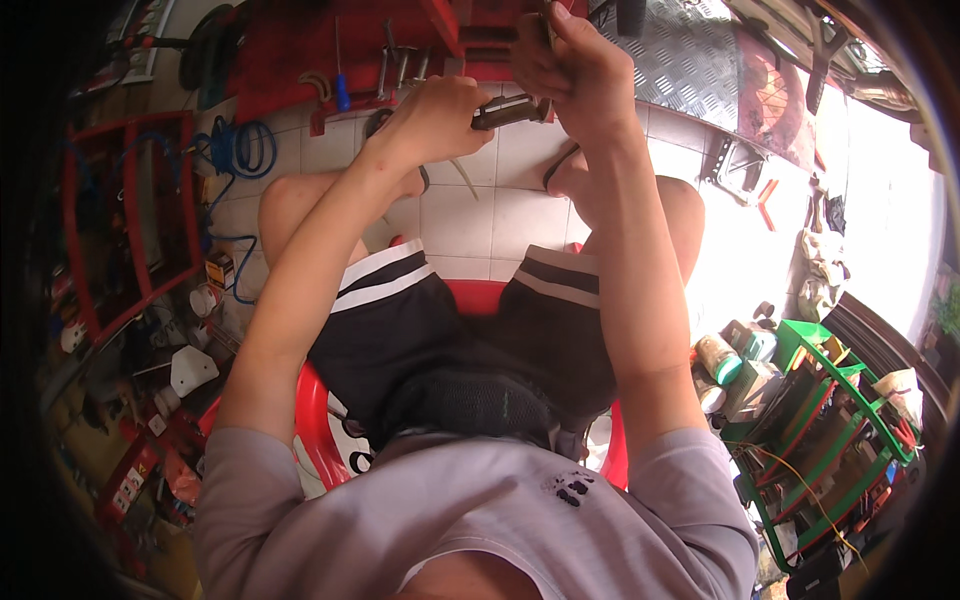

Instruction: The person sits on a stool and assembles a metal mechanism, likely a bicycle brake assembly. They attach a curved metal arm to a central bracket, insert a bolt, and tighten it using a wrench. The person then attaches a rubber brake pad to the arm and secures it.

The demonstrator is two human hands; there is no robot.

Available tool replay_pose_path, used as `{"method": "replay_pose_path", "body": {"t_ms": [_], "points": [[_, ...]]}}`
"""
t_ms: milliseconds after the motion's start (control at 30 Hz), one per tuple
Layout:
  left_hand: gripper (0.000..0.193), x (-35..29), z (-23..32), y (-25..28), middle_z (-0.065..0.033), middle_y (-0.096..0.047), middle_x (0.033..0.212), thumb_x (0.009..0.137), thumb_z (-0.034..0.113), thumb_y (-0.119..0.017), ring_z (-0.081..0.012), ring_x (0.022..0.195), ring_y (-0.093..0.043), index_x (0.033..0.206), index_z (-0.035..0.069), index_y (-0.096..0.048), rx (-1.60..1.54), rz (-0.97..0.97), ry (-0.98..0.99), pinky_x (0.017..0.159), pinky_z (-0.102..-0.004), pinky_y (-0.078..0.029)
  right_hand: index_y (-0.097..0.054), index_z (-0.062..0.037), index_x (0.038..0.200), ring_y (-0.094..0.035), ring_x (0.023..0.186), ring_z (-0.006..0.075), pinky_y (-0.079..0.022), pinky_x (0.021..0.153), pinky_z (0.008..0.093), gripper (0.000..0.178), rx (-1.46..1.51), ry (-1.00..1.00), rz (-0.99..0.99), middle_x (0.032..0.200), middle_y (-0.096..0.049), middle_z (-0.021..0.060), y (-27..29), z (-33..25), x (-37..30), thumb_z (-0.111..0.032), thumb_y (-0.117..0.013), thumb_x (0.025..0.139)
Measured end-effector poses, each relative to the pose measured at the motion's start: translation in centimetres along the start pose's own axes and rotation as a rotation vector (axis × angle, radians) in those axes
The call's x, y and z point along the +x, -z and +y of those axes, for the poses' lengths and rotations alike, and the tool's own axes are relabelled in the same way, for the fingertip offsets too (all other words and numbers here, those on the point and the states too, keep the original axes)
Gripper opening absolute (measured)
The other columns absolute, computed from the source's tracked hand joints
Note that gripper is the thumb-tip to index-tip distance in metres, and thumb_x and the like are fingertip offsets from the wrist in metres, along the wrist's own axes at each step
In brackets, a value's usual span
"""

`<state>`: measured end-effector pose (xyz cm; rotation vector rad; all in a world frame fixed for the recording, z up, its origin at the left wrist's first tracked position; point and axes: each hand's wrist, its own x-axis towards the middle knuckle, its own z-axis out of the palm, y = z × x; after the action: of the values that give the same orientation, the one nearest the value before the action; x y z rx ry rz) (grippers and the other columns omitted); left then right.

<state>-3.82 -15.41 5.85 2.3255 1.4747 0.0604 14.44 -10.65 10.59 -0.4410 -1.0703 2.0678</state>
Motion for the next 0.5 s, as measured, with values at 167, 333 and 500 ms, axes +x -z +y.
{"method": "replay_pose_path", "body": {"t_ms": [167,333,500], "points": [[0.028,0.3,-3.5,0.4,-0.0141,-0.061,0.065,0.079,0.026,-0.061,-0.0256,0.056,-0.059,0.082,-0.001,-0.066,-0.389,-0.271,0.209,0.058,-0.0361,-0.048,-0.033,-0.0095,0.054,-0.024,0.047,0.0145,-0.023,0.052,0.028,0.06,-0.098,0.13,-0.006,0.047,-0.03,0.0001,-1.1,0.9,0.4,-0.055,-0.026,0.093],[0.036,0.5,-6.5,2.5,-0.0138,-0.061,0.062,0.077,0.03,-0.061,-0.0193,0.056,-0.058,0.077,-0.006,-0.066,-0.511,-0.283,0.318,0.056,-0.035,-0.045,-0.035,-0.0088,0.056,-0.027,0.051,0.0151,-0.025,0.06,0.03,0.065,-0.206,0.115,-0.104,0.049,-0.031,0.0009,-0.2,0.4,-0.3,-0.062,-0.018,0.09],[0.035,-0.2,-9.8,4.3,-0.0113,-0.062,0.065,0.074,0.029,-0.061,-0.0173,0.055,-0.055,0.076,-0.006,-0.066,-0.597,-0.119,0.325,0.054,-0.034,-0.043,-0.044,-0.0076,0.069,-0.043,0.078,0.0227,-0.028,0.085,0.0369,0.056,0.047,0.134,-0.182,0.077,-0.048,0.01,-0.4,1.6,-0.1,-0.057,-0.024,0.088]]}}
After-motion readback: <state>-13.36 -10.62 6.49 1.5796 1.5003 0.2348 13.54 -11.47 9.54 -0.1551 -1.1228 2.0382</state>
